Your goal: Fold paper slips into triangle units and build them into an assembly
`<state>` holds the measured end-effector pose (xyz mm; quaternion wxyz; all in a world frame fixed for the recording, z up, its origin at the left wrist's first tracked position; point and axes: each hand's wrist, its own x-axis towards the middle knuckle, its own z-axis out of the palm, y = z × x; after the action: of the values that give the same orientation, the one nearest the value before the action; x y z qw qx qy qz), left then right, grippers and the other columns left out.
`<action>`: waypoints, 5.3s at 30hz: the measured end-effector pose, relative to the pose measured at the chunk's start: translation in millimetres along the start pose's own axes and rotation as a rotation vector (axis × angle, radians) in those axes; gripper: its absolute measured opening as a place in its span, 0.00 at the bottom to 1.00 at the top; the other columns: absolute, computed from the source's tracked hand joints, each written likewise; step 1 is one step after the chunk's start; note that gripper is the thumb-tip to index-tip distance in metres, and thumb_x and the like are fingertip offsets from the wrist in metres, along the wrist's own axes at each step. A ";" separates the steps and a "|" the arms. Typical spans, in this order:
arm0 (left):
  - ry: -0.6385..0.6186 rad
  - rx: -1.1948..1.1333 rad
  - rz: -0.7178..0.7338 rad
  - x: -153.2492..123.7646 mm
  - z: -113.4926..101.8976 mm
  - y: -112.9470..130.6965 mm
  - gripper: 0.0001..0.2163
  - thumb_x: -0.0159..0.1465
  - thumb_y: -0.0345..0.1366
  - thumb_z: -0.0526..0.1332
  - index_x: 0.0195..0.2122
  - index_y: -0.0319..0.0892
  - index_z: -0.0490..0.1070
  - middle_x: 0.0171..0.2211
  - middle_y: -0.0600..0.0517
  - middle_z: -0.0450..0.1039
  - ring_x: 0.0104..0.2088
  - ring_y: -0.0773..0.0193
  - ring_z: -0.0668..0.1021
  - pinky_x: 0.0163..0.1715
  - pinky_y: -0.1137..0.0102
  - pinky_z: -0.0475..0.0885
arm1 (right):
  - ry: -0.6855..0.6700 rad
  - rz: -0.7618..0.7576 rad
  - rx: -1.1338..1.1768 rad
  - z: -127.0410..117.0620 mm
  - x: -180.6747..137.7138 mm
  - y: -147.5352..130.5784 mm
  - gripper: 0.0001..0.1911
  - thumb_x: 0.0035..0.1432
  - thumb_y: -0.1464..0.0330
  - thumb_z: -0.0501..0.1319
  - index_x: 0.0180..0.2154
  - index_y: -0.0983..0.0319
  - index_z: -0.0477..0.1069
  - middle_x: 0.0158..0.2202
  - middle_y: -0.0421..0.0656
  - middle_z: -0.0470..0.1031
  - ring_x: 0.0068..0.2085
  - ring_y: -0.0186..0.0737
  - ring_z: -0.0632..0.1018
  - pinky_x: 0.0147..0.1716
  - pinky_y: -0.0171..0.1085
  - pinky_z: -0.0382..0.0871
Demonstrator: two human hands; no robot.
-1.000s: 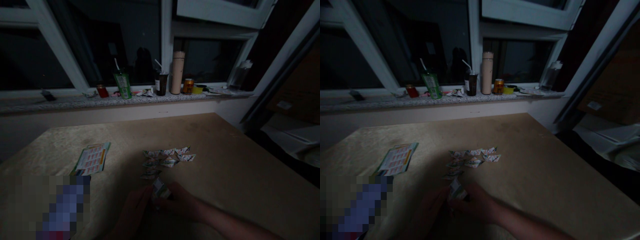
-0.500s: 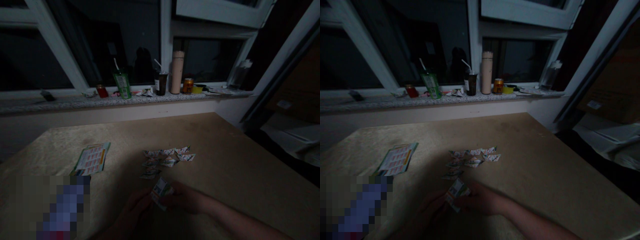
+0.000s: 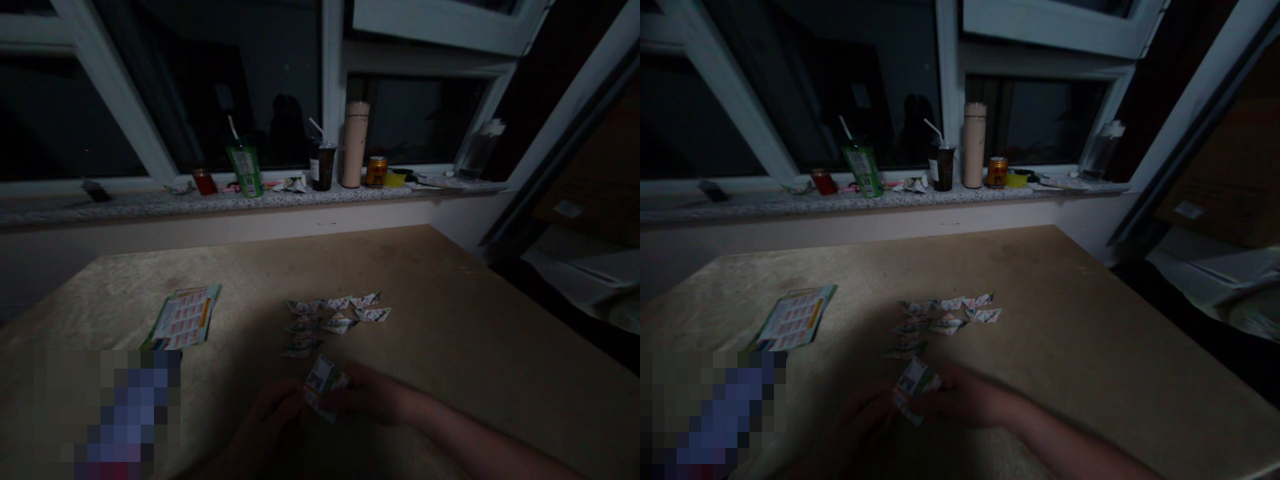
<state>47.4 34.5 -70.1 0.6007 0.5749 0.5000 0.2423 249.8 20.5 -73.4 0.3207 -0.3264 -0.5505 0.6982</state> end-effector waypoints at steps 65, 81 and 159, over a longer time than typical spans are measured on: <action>-0.125 0.199 -0.008 5.0 15.1 21.6 0.18 0.55 0.51 0.58 0.21 0.40 0.68 0.18 0.55 0.67 0.20 0.65 0.67 0.21 0.73 0.59 | 0.365 -0.167 -0.245 5.9 3.7 -4.6 0.30 0.56 0.45 0.53 0.19 0.64 0.60 0.20 0.35 0.53 0.23 0.29 0.54 0.19 0.30 0.48; 0.007 0.029 0.157 9.7 3.0 5.0 0.23 0.63 0.54 0.50 0.36 0.42 0.77 0.38 0.50 0.78 0.42 0.52 0.75 0.47 0.64 0.65 | 0.312 -0.140 -0.155 0.0 2.4 -2.4 0.29 0.57 0.44 0.52 0.20 0.62 0.60 0.18 0.34 0.55 0.20 0.28 0.54 0.17 0.30 0.47; -0.002 -0.073 0.207 8.2 7.6 25.1 0.08 0.54 0.39 0.65 0.33 0.42 0.77 0.32 0.51 0.80 0.34 0.54 0.80 0.35 0.69 0.73 | 0.521 -0.406 -0.390 9.4 0.3 -2.1 0.11 0.50 0.60 0.67 0.29 0.62 0.78 0.26 0.43 0.76 0.27 0.37 0.75 0.26 0.33 0.67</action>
<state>64.3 43.7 -50.5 0.5936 0.6014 0.4281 0.3206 242.2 15.9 -69.7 0.5134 -0.4322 -0.6264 0.3965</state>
